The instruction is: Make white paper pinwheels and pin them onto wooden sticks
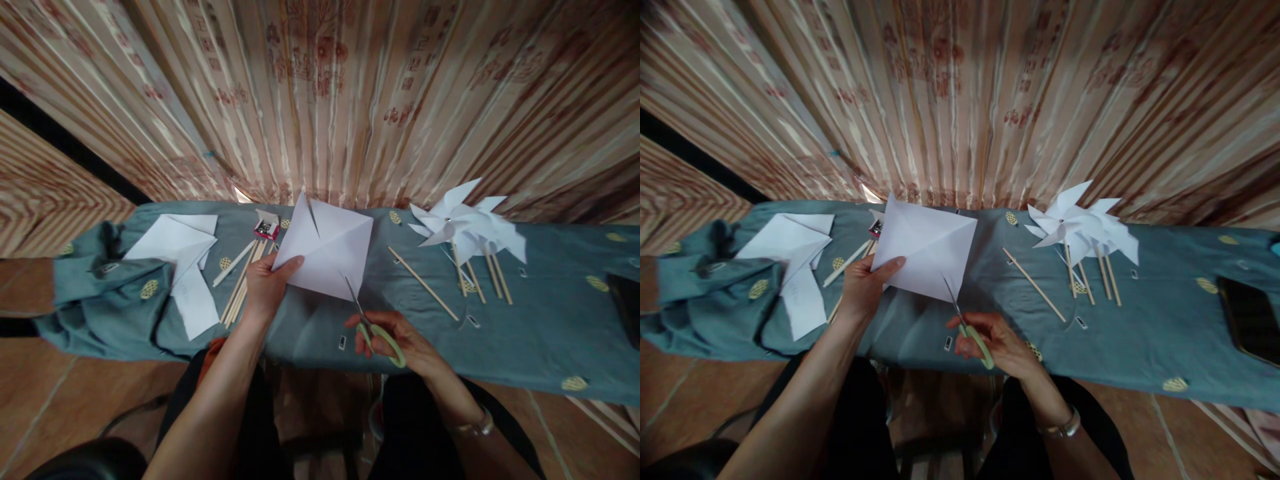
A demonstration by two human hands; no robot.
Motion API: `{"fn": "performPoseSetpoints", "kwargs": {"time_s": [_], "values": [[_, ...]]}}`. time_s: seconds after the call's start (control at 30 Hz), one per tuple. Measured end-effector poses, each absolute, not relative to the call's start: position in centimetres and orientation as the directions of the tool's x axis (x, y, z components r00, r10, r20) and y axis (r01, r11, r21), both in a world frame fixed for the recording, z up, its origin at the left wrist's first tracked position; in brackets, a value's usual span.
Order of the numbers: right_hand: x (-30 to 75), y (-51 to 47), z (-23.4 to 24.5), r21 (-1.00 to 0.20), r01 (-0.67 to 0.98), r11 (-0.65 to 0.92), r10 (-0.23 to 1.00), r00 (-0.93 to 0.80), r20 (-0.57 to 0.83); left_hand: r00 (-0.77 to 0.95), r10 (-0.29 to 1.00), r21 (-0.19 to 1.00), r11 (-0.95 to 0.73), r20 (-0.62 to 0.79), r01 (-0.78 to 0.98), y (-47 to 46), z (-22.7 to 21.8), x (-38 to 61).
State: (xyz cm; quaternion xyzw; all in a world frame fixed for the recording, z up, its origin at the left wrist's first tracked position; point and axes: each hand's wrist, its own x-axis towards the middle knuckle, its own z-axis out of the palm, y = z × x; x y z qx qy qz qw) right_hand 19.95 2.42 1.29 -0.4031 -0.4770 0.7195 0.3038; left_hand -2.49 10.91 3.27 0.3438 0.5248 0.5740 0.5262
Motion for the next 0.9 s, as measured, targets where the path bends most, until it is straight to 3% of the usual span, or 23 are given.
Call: {"fn": "performPoseSetpoints", "kwargs": {"time_s": [0.9], "values": [[20.08, 2.41, 1.02, -0.927, -0.059, -0.371, 0.825, -0.479, -0.3, -0.23, 0.956, 0.959, 0.121, -0.182, -0.257, 10.97, 3.42, -2.52]]}}
